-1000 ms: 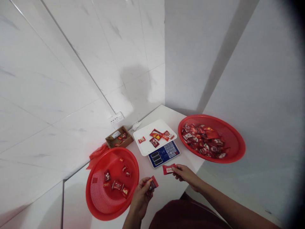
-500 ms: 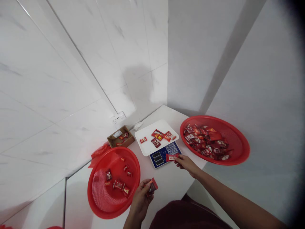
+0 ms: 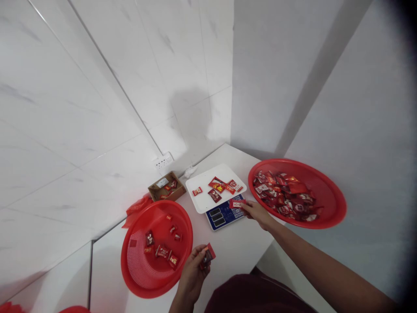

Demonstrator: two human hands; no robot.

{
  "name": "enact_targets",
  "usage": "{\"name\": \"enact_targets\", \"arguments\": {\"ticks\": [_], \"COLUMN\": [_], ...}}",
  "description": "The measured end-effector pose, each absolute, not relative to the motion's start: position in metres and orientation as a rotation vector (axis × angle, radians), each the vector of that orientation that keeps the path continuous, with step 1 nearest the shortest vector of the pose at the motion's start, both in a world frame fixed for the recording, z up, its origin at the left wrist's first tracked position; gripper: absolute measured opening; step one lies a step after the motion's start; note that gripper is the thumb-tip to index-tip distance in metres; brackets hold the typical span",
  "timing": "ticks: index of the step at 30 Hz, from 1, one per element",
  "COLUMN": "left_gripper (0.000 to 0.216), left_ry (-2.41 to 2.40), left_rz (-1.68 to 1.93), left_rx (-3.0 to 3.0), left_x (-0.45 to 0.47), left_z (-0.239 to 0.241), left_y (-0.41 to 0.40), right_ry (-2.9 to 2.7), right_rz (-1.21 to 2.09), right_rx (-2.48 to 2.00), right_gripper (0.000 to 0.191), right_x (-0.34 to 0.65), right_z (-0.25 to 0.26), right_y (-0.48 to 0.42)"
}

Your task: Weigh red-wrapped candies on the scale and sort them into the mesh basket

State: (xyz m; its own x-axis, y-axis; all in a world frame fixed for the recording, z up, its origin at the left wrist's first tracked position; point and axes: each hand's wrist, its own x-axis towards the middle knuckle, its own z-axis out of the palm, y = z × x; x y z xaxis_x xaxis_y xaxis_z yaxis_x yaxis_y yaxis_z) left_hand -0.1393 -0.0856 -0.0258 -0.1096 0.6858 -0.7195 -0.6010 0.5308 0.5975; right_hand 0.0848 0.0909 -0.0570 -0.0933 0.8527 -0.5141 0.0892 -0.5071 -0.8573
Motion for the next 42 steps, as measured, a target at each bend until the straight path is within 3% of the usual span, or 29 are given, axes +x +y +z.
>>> {"name": "enact_targets", "arguments": {"ticks": [28,42], "left_gripper": [0.028,0.036], "left_ry": [1.298,1.323], "left_rz": [1.139,1.116], "left_rx": [0.036,0.030], "left_x": [-0.140,-0.141], "left_z": [-0.027,-0.033], "left_y": [-0.090,-0.087], "right_ry": [-1.064,-1.044], "right_rz": [1.673,1.669], "right_rx": [-1.565,-1.565], "right_gripper": [0.016,0.013], "right_x": [0.078,0.071], "right_z": [-0.067,-0.062], "right_y": [0.115,0.120]}}
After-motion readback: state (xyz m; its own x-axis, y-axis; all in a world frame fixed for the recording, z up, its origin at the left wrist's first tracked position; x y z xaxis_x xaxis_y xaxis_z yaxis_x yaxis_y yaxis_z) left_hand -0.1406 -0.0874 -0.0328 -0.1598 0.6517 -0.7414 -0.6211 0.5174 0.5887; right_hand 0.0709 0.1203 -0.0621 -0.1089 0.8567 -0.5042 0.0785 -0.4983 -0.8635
